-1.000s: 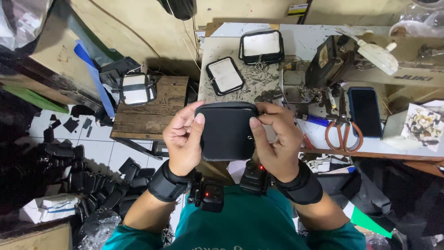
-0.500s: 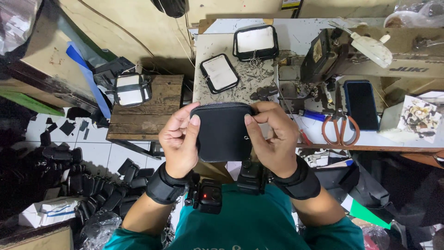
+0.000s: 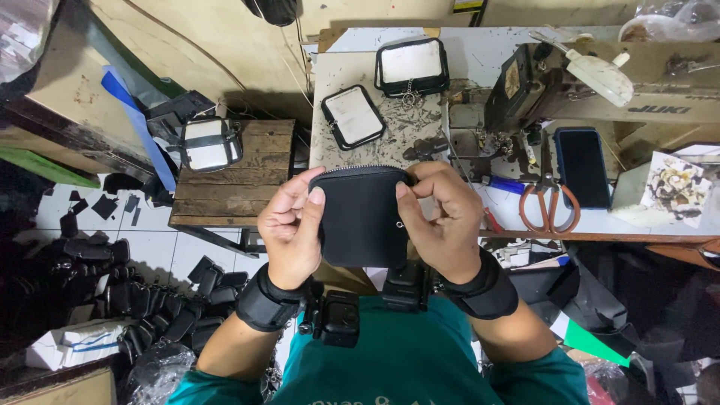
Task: The person assembles small black pouches by hand, using a hammer to tap metal hardware into place and a screwdriver to adjust the zipper area. They handle multiple pouches, inspecting the seams and zippers before moving to the next item.
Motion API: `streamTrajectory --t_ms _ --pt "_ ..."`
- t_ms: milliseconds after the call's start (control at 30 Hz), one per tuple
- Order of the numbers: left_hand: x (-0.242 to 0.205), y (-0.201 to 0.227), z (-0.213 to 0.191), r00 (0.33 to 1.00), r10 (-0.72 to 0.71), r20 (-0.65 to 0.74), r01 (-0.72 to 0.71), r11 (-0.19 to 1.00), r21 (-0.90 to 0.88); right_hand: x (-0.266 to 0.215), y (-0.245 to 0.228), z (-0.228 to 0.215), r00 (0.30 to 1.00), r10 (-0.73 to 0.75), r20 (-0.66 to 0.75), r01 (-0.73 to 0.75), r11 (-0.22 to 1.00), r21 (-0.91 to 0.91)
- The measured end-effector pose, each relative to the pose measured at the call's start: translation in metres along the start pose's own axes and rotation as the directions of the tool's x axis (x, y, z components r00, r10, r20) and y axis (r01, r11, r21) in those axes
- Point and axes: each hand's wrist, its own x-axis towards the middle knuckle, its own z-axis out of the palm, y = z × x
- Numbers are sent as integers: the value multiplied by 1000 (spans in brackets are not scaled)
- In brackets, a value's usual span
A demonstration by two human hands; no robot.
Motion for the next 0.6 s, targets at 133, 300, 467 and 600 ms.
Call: streamTrajectory --t_ms 133,300,467,600 --pt "-1 0 4 1000 9 -16 -9 1000 -5 1 2 -2 1000 -2 24 3 1000 -24" --pt "2 4 3 999 -5 43 5 1000 5 -7 12 -8 996 85 14 -85 996 41" --pt "7 29 19 997 -4 73 0 999 51 24 -18 -10 979 134 154 -142 989 42" --pt "15 36 22 992 15 128 -25 997 75 20 -10 -15 957 166 237 -167 986 -17"
